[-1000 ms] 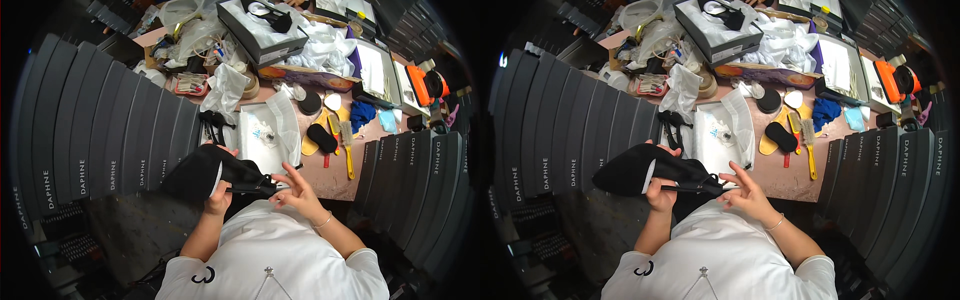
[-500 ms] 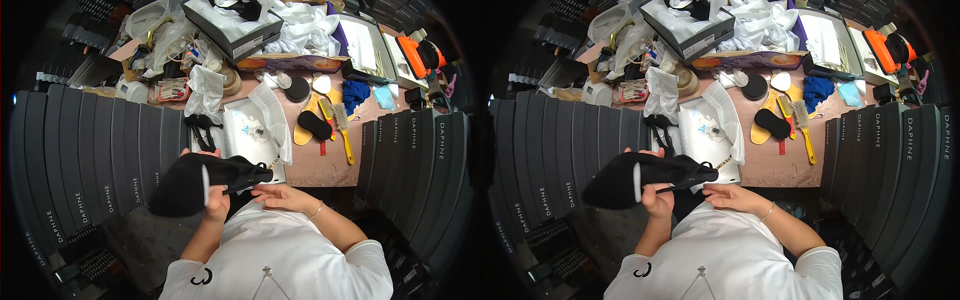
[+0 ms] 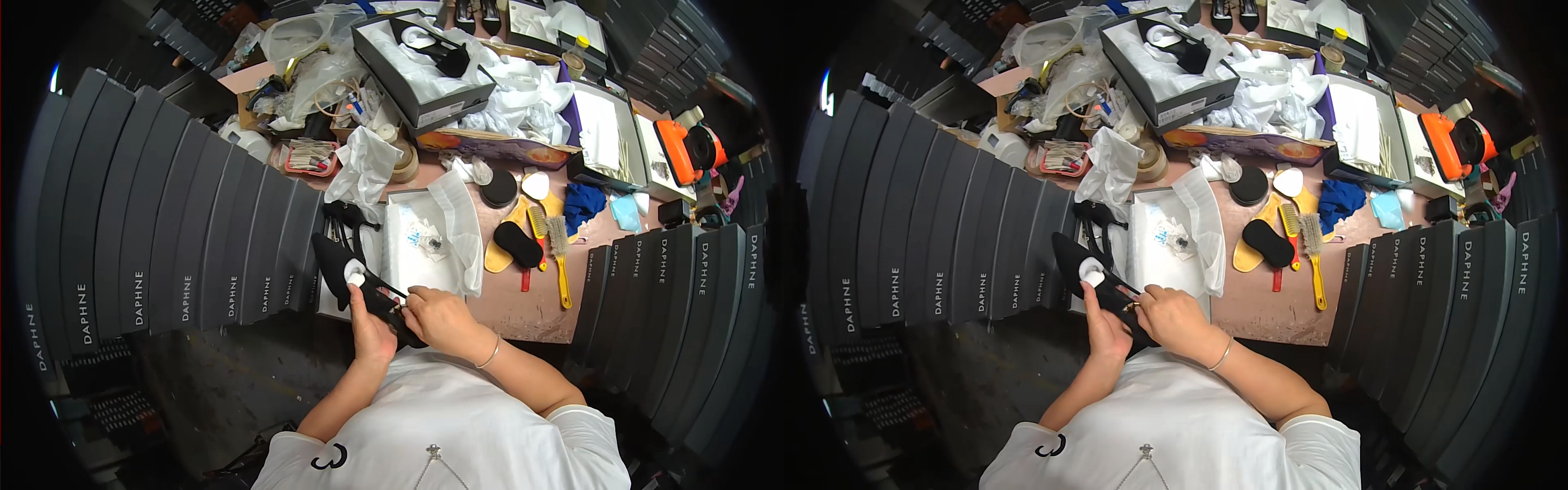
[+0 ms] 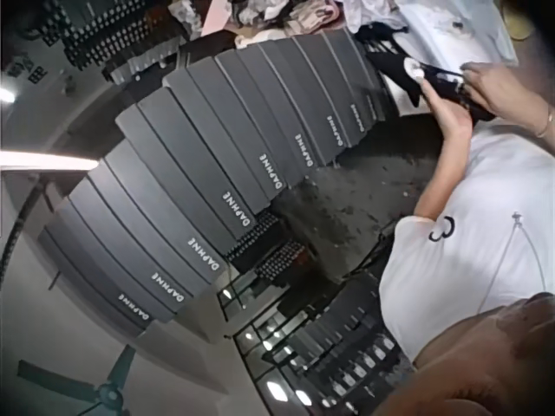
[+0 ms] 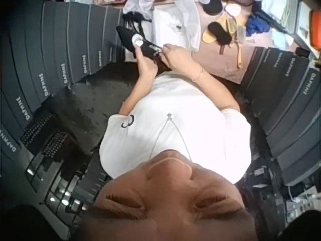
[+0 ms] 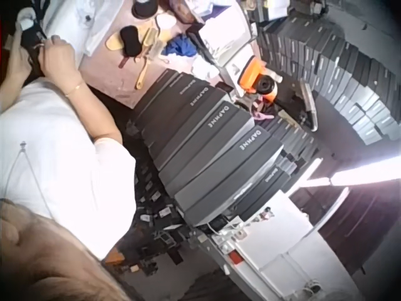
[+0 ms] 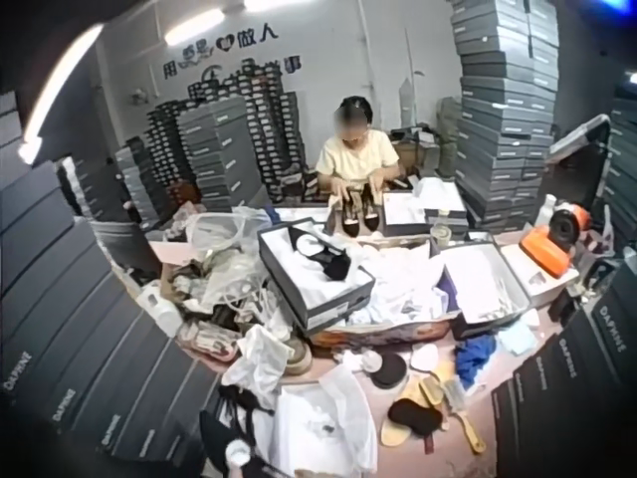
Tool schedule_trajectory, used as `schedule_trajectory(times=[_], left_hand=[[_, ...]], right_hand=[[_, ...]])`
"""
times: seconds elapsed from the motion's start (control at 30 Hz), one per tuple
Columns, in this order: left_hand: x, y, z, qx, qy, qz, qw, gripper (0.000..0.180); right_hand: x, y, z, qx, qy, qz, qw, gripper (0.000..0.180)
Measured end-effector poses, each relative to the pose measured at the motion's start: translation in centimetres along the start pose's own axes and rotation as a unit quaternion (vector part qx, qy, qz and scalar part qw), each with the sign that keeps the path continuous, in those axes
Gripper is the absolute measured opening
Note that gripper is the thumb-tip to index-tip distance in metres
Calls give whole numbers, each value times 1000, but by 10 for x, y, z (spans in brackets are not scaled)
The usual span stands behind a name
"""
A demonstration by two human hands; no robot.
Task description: Inspecting, brushing, and packing a pair of high-heeled shoes into a box.
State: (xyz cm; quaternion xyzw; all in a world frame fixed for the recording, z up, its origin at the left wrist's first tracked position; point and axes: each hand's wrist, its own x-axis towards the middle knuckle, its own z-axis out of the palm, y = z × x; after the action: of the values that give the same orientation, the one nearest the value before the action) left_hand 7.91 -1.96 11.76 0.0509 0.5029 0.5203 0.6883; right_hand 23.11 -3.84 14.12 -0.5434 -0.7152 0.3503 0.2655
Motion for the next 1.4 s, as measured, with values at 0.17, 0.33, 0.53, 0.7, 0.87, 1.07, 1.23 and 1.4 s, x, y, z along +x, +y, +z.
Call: schedule_trajectory(times=[0.17,0.33,0.53,0.7,0.87,1.07,1.23,1.4], left_hand=[[-14,4,0,13,-18,23,999,59],[28,39,1,334,-210,39,918,69],[224,86,52,609,-48,566,554,62],[245,118,65,505,-25,457,732,22],[64,159,60,634,-140,557,518,23],[-20,144,15,701,-376,260,548,19],[12,165,94,609,-207,432,632,24],[176,144,88,733,-225,404,499,26]], right_hand=[[-17,5,15,11,-109,-63,992,85],[-21,29,-9,206,-158,25,965,100],[-67,42,-39,565,-78,129,811,106],[-79,28,-48,650,54,138,745,120],[-79,53,-63,613,111,127,772,116],[-62,52,-82,601,123,77,786,117],[-82,51,-78,609,156,103,771,122],[-95,36,-85,567,166,112,799,126]])
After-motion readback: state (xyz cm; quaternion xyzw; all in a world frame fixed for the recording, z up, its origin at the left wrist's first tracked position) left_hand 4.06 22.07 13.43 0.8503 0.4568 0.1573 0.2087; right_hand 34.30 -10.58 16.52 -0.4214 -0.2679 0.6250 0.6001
